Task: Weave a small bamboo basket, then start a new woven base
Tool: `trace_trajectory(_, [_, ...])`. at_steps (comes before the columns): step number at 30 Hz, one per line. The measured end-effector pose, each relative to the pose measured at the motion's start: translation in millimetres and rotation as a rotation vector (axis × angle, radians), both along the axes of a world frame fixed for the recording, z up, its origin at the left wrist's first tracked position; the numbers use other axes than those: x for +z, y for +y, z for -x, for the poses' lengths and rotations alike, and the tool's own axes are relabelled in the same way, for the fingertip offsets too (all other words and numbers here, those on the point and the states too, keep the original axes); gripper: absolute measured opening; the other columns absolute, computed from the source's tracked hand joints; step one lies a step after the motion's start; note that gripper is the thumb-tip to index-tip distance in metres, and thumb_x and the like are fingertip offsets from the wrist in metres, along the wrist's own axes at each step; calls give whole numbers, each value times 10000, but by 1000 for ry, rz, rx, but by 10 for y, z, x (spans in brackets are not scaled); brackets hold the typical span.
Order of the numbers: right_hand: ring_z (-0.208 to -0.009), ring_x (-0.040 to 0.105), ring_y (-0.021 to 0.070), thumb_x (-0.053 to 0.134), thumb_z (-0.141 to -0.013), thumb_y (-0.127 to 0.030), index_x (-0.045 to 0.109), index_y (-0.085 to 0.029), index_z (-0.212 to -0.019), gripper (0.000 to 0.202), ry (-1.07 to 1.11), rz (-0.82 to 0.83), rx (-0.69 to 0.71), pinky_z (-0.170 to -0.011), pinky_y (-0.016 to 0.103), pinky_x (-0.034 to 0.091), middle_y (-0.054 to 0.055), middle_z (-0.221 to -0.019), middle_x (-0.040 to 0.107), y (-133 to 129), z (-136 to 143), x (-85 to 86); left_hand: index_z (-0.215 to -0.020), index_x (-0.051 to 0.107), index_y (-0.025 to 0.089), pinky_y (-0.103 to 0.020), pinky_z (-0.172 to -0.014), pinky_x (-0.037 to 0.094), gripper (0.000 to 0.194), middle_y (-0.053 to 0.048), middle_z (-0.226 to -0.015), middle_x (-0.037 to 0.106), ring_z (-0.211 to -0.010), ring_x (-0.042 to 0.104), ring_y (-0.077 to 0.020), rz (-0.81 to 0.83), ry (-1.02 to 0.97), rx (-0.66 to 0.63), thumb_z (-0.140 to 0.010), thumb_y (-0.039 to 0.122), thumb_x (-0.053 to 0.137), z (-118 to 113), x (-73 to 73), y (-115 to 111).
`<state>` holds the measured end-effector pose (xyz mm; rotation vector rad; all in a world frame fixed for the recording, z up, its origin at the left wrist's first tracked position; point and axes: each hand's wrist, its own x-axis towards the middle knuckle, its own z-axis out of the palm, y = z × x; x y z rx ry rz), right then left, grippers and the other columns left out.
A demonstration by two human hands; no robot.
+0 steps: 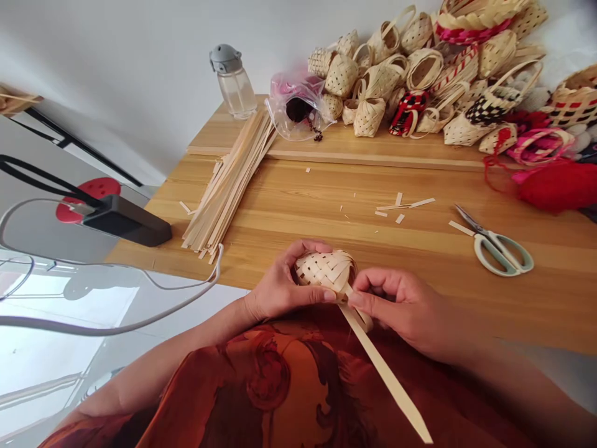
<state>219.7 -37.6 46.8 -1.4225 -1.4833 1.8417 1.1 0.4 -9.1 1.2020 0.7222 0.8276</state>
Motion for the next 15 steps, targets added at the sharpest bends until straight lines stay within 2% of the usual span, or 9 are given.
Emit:
trace_trajectory(4, [-628, 482, 117, 596, -901, -418, 621, -198, -750, 268, -92, -11, 104, -577, 249, 364, -19, -676, 578, -29, -48, 1, -1185, 603, 170, -332, -935, 471, 657, -115, -1255, 600, -1116, 593, -241, -13, 71, -72, -601, 223, 899, -3, 51, -10])
trace_trajectory(12, [-629, 496, 117, 598, -894, -394, 619, -202, -730, 253, -152, -18, 87, -579, 245, 376, -28, -669, 596, -64, -29, -39, -1218, 590, 170, -322, -874, 483, 670, -94, -1171, 638, -1030, 613, -219, 7, 214, -134, -632, 301, 887, 37, 47, -37])
trace_trajectory(15, [-626, 497, 114, 602, -900, -393, 633, -209, -738, 247, -188, -83, 119, -580, 242, 377, -36, -672, 608, -77, -29, -17, -1238, 575, 191, -308, -826, 494, 671, -74, -1097, 660, -945, 626, -191, 92, 191, -176, -651, 311, 877, 47, 36, -39])
